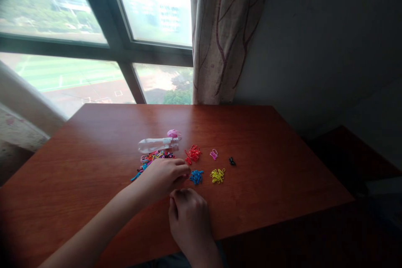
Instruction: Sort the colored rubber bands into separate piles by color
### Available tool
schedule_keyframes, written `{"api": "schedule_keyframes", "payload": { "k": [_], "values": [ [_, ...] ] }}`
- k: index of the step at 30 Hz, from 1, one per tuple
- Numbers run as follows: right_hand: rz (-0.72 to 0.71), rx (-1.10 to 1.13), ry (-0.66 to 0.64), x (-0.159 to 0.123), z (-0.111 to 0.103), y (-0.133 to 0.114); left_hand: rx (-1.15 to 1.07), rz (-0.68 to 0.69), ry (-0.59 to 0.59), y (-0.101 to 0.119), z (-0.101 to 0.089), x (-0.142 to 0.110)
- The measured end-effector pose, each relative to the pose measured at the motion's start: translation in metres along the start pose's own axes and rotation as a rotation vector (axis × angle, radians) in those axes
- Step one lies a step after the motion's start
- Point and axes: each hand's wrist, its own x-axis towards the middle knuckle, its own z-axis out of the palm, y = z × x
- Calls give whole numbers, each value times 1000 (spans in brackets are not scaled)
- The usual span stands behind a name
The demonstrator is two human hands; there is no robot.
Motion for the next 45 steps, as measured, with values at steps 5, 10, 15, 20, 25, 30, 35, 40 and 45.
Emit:
{"api": "schedule_keyframes", "payload": {
  "k": [5, 10, 15, 20, 25, 30, 35, 40, 45],
  "values": [
    [8, 50, -19, 2, -5, -4, -80, -125, 190, -14, -4, -49],
    [22, 40, -19, 3, -5, -5, -236, -245, 305, -24, 2, -102],
    [60, 0, 30, 7, -1, -4, -269, -290, 386, -14, 26, -131],
    [109, -66, 48, 13, 3, -6, -226, -290, 374, -3, 39, -134],
    [118, -83, 55, 15, 5, -8, -168, -285, 393, -2, 38, -131],
    [104, -51, 70, 14, 5, -7, -131, -271, 355, -3, 41, -132],
    [104, 54, 73, 11, 3, -6, -172, -299, 324, -4, 43, -131],
    [187, 95, 111, 3, -11, 13, -197, -304, 328, -6, 44, -131],
    [340, -2, 228, -3, -37, 61, -205, -293, 330, -7, 47, -133]
  ]
}}
